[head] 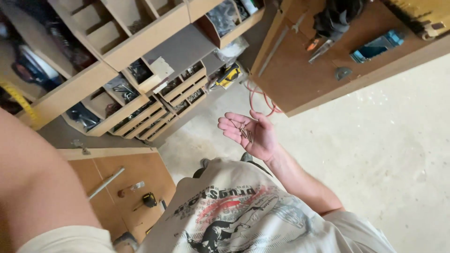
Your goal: Drilling pilot holes into wooden boards using a power drill on a workbench.
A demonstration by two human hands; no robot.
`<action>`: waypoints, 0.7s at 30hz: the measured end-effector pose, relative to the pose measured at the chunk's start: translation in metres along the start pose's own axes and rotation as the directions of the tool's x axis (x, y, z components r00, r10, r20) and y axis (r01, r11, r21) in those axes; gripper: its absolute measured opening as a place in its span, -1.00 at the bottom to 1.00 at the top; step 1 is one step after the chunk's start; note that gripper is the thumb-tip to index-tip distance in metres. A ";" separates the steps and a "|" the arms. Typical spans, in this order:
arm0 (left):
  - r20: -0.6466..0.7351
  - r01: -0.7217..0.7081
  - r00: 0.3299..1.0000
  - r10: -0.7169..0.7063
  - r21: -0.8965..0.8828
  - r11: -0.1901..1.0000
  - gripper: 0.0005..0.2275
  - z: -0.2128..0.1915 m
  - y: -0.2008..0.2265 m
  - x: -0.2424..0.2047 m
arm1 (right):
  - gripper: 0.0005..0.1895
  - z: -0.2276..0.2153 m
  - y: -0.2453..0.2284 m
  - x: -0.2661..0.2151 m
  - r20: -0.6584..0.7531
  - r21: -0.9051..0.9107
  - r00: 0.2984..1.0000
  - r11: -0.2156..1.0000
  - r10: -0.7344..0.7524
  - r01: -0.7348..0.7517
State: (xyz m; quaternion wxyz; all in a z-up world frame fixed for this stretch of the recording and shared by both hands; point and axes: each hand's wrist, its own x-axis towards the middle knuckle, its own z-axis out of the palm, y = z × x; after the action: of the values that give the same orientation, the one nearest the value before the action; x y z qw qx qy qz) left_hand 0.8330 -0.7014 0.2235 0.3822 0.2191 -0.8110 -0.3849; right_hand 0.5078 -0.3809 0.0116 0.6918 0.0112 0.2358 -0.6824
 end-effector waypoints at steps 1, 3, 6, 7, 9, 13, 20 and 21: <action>0.016 0.012 1.000 -0.012 -0.019 1.000 -0.88 0.027 0.005 -0.004 | -0.26 -0.003 -0.003 -0.003 0.014 -0.024 0.999 0.999 0.031 -0.031; 0.030 0.031 0.999 -0.029 -0.043 0.999 -0.87 0.067 0.005 -0.006 | -0.26 -0.009 -0.007 -0.006 0.021 -0.026 0.999 0.999 0.043 -0.042; 0.062 0.066 0.996 -0.062 -0.070 0.995 -0.86 0.145 0.009 -0.018 | -0.25 -0.013 -0.014 -0.012 0.032 -0.028 0.997 0.997 0.068 -0.067; 0.075 0.080 0.994 -0.074 -0.079 0.994 -0.85 0.169 0.015 -0.023 | -0.25 -0.013 -0.016 -0.014 0.034 -0.035 0.996 0.996 0.078 -0.077; 0.244 0.195 0.958 -0.152 -0.164 0.967 -0.89 0.244 0.014 -0.042 | -0.24 -0.017 -0.019 -0.018 0.031 -0.034 0.996 0.996 0.079 -0.078; 0.522 0.298 0.844 -0.127 -0.258 0.919 -0.89 0.318 -0.021 -0.059 | -0.21 -0.037 -0.024 -0.013 0.057 0.005 0.995 0.996 0.085 -0.085; 0.609 0.381 0.780 -0.144 -0.280 0.881 -0.88 0.341 -0.052 -0.067 | -0.22 -0.036 -0.021 -0.014 0.060 0.047 0.994 0.995 0.088 -0.091; 0.618 0.397 0.772 -0.149 -0.286 0.872 -0.88 0.340 -0.051 -0.066 | -0.23 -0.036 -0.021 -0.014 0.059 0.049 0.994 0.995 0.088 -0.091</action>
State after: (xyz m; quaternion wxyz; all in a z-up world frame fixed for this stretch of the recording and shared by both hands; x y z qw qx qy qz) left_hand 0.6081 -0.5339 0.0135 0.0926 0.1269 -0.7497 -0.6429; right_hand 0.4772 -0.3571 -0.0097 0.7276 0.0206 0.1976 -0.6566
